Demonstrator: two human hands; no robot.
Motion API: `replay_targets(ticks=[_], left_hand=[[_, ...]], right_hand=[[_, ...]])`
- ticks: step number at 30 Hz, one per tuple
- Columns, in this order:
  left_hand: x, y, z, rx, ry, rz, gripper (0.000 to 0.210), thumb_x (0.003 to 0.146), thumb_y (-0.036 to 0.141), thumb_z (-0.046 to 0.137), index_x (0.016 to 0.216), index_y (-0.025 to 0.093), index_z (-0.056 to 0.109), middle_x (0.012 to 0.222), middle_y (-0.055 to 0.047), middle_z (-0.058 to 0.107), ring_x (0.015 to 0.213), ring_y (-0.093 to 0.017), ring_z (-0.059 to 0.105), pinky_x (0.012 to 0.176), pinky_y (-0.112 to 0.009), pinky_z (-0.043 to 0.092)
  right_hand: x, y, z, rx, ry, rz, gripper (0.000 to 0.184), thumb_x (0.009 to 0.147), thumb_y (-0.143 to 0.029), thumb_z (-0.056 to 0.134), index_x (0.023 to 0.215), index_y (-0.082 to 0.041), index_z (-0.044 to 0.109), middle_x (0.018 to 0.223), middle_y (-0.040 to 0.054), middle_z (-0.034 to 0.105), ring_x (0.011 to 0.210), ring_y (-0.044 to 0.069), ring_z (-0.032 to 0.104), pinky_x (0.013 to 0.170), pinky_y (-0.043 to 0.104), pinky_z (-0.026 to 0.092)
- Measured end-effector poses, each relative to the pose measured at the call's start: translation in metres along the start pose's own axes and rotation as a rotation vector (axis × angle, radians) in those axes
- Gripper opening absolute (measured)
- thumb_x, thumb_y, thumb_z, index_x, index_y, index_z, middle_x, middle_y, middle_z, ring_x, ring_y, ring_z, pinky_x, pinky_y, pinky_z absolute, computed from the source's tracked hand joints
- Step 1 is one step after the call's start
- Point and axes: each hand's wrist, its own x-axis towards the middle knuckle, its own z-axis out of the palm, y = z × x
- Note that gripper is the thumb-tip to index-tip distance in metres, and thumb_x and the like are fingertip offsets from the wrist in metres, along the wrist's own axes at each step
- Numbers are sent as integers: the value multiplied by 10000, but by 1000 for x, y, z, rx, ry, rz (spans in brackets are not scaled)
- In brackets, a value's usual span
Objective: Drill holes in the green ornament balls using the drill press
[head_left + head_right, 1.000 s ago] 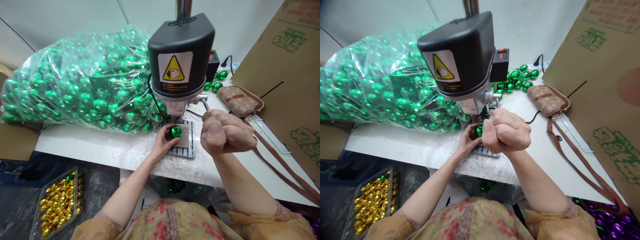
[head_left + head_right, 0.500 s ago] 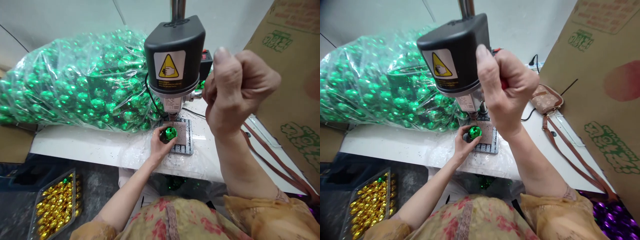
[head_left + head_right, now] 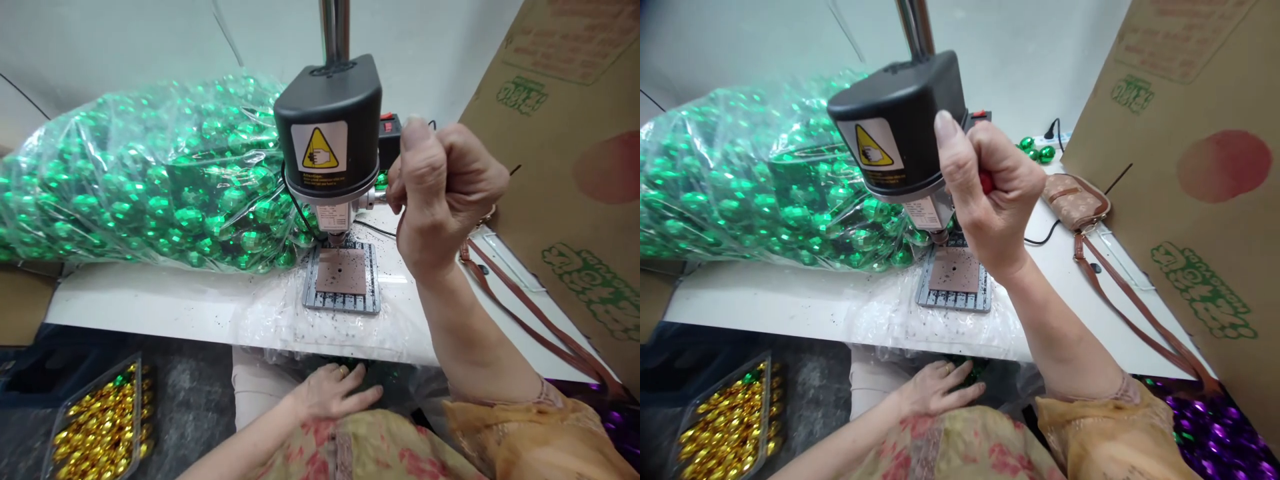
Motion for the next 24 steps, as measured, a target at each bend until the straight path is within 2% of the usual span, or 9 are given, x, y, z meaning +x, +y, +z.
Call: replay_targets(ticks=[2,4,9,13,17,24], left_hand=[[6,-3,-4,-11,154,15,344,912,166,538,1249,224,578,1008,-73,712,603,-106,564,517,-223,441],[12,-8,-10,-13,275,-34,303,908,134,513,1193,189,601,907,-63,713,578,-106,563,505,-226,452],[14,-28,-21,-7,441,-243,297,892,63,535,1171,132,612,864,-95,723,681,-146,666,612,-257,535],[8,-47,-20,-12,486,-413,388,886,12,533,1236,166,599,894,-77,730,775,-148,710,689,-235,559],[8,-56,-15,-49,544,-516,404,877,-24,528,1213,189,601,808,-29,704,686,-114,680,657,-203,539],[19,-47,-14,-25,477,-420,311,909,15,503,1152,171,616,784,-50,703,673,-130,666,598,-219,507]], right_hand=[[1,1,-1,21,-6,-23,456,910,-218,568,521,-185,333,490,-52,372,443,33,373,488,266,287],[4,3,0,23,-12,-28,460,911,-231,572,519,-184,335,486,-54,371,433,31,350,479,267,279],[19,11,4,-18,-90,19,462,947,-350,513,578,-198,280,516,-55,323,455,29,351,481,224,363],[27,17,8,-16,-105,17,432,975,-399,432,620,-200,287,556,-51,324,475,17,347,451,182,334],[29,18,9,43,-108,66,418,959,-303,484,604,-196,290,559,-55,322,472,13,302,433,174,315],[29,16,8,12,-135,46,430,962,-266,475,609,-198,239,594,-47,265,496,21,279,461,181,335]])
